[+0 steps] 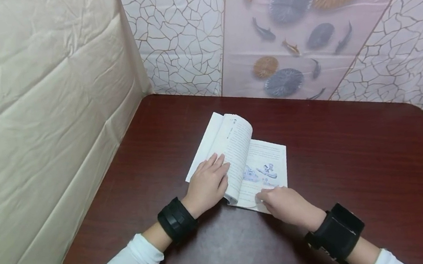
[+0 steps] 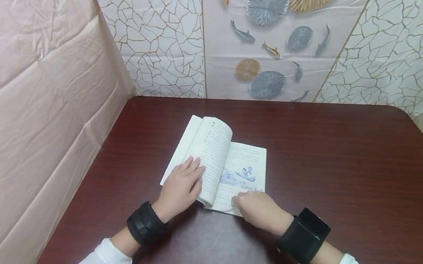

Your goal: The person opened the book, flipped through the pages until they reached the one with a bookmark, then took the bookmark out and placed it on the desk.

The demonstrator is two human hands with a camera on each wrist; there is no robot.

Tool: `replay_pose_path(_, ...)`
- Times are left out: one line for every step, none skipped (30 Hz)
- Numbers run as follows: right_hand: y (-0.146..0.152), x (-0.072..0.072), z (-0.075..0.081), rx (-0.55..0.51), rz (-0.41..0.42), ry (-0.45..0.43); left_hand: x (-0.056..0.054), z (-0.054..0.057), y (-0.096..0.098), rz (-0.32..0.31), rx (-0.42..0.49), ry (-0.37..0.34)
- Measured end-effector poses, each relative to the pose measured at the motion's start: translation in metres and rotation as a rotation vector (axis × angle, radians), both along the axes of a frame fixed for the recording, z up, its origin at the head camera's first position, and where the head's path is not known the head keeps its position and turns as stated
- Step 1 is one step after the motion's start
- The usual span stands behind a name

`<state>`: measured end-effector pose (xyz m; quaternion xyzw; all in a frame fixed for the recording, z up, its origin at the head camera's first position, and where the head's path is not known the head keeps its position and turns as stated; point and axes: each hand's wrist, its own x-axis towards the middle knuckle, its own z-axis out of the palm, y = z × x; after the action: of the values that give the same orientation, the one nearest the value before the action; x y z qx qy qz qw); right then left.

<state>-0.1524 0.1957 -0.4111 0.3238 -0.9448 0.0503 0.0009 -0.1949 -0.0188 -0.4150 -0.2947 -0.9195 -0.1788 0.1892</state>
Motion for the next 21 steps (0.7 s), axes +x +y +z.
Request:
replay_pose_path(0.001, 0.001, -0.001, 0.002, -0.009, 0.016, 0.0, 0.0, 0.0, -0.001, 0.002, 0.0)
replay_pose_path(0.001, 0.001, -0.001, 0.004, -0.019, 0.039, 0.0, 0.0, 0.0, -0.003, 0.004, 0.001)
replay_pose_path(0.003, 0.001, -0.002, 0.005, -0.03, 0.068, 0.0, 0.0, 0.0, -0.003, 0.005, -0.001)
replay_pose_path(0.004, 0.002, -0.003, 0.001, -0.045, 0.099, 0.001, 0.0, 0.0, -0.004, 0.006, -0.001)
replay_pose_path(0.005, 0.002, -0.003, -0.011, -0.058, 0.132, 0.001, 0.0, 0.0, -0.006, 0.008, -0.002)
replay_pose_path(0.007, 0.001, -0.003, -0.024, -0.076, 0.17, 0.001, -0.001, 0.0, -0.009, 0.011, -0.004)
replay_pose_path(0.008, 0.001, -0.003, -0.04, -0.101, 0.203, 0.001, -0.001, 0.0, -0.012, 0.015, -0.005)
replay_pose_path(0.01, 0.001, -0.002, -0.054, -0.133, 0.231, 0.001, -0.001, 0.0, -0.015, 0.017, -0.006)
replay_pose_path(0.011, 0.001, -0.001, -0.074, -0.173, 0.251, 0.001, -0.001, 0.0, -0.018, 0.021, -0.009)
replay_pose_path(0.012, 0.001, 0.001, -0.102, -0.223, 0.254, 0.001, -0.001, 0.001, -0.021, 0.023, -0.01)
replay_pose_path(0.014, 0.0, 0.002, -0.129, -0.277, 0.249, 0.001, 0.0, 0.001, -0.026, 0.026, -0.011)
replay_pose_path(0.015, 0.0, 0.005, -0.155, -0.339, 0.233, 0.002, 0.0, 0.001, -0.03, 0.029, -0.014)
replay_pose_path(0.015, 0.0, 0.007, -0.185, -0.4, 0.213, 0.002, 0.0, 0.001, -0.034, 0.031, -0.017)
replay_pose_path(0.015, -0.001, 0.009, -0.215, -0.451, 0.192, 0.003, 0.0, 0.001, -0.039, 0.032, -0.022)
replay_pose_path(0.015, -0.002, 0.011, -0.245, -0.492, 0.172, 0.003, 0.001, 0.001, -0.043, 0.033, -0.03)
replay_pose_path(0.016, -0.002, 0.013, -0.268, -0.52, 0.135, 0.003, 0.001, 0.001, -0.045, 0.03, -0.04)
replay_pose_path(0.015, -0.003, 0.014, -0.284, -0.529, 0.102, 0.004, 0.001, 0.002, -0.045, 0.026, -0.053)
replay_pose_path(0.015, -0.004, 0.014, -0.3, -0.516, 0.072, 0.004, 0.001, 0.002, -0.044, 0.022, -0.067)
replay_pose_path(0.014, -0.004, 0.013, -0.313, -0.486, 0.051, 0.004, 0.002, 0.002, -0.041, 0.019, -0.085)
replay_pose_path(0.013, -0.004, 0.012, -0.316, -0.438, 0.034, 0.005, 0.002, 0.002, -0.038, 0.014, -0.107)
replay_pose_path(0.012, -0.004, 0.01, -0.318, -0.383, 0.012, 0.005, 0.002, 0.003, -0.035, 0.014, -0.125)
